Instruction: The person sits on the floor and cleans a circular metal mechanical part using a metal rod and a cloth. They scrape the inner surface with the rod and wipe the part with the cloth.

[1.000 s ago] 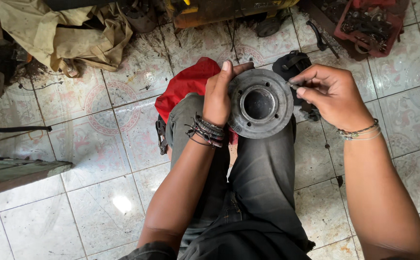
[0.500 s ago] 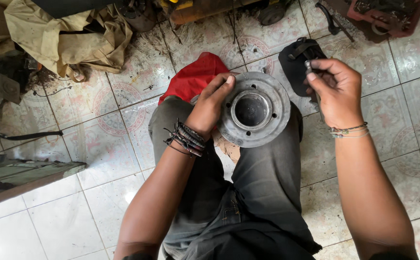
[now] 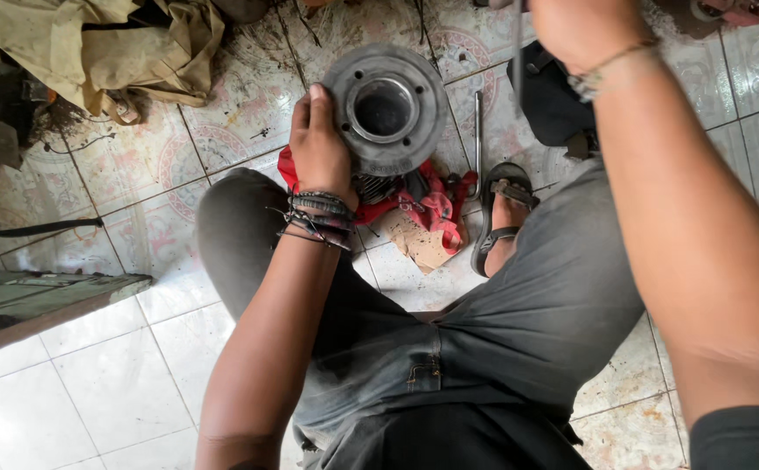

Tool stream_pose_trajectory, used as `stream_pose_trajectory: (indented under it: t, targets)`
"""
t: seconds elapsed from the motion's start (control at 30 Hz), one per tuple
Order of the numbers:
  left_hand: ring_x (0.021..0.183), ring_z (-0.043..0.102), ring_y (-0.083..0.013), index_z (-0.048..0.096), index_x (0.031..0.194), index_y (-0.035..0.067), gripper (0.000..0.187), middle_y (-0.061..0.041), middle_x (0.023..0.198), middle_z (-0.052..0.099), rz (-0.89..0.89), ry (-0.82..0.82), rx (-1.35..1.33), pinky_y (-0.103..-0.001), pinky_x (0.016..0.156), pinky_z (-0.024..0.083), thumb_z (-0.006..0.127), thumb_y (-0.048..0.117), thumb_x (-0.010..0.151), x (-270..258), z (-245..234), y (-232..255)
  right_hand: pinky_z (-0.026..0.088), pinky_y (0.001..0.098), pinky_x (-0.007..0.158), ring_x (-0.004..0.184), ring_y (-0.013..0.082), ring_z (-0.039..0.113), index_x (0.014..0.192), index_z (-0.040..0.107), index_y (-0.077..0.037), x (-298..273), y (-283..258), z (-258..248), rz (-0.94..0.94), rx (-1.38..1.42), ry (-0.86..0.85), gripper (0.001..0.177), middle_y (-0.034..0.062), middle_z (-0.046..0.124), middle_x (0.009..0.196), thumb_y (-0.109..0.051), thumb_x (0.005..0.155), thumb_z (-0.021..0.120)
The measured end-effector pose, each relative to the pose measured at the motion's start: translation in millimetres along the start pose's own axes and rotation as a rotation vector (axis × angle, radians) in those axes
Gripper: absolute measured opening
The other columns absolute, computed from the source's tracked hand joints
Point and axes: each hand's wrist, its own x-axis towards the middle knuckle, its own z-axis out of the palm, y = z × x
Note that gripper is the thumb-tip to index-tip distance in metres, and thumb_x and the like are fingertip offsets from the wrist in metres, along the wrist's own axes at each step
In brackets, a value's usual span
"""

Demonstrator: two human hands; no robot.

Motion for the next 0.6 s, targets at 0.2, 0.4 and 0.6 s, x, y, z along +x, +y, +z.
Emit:
stream_pose_trajectory:
  t: [0.2,0.4,0.6]
  targets:
    - [0.119,0.063,-0.0228,0.067,0.131,0.002,0.058,-0.013,0.132,0.070,-0.138,0.243,-0.099,-0.033,0.102,0.047,0.050,0.041,0.093,-4,7,-15,0.070,0.0259,0.062,0.079,0.0161,0.078,0.110,0.054,-0.008,9,-2,118,0.283,0.694,0.063,0.006,0.0092,0.068,0.104,-0.005,0.105,0.054]
    - [0.127,0.061,-0.0355,0.069,0.129,0.009,0.054,-0.020,0.128,0.070,-0.109,0.296,0.118,-0.046,0.113,0.045,0.060,0.051,0.096,55,-40,-126,0.063,0.0377,0.074,0.094,0.0214,0.077,0.111,0.074,-0.015,-22,117,295,0.583,0.476,0.100,0.030,0.0046,0.077,0.087,-0.035,0.088,0.073]
    - [0.128,0.061,-0.0374,0.067,0.132,0.011,0.053,-0.020,0.128,0.069,-0.147,0.281,0.178,-0.048,0.109,0.047,0.059,0.052,0.099,71,-46,-172,0.051,0.0551,0.105,0.123,0.0384,0.064,0.121,0.074,-0.012,-34,99,337,0.307,0.194,-0.384,0.038,0.0140,0.074,0.119,-0.038,0.098,0.058]
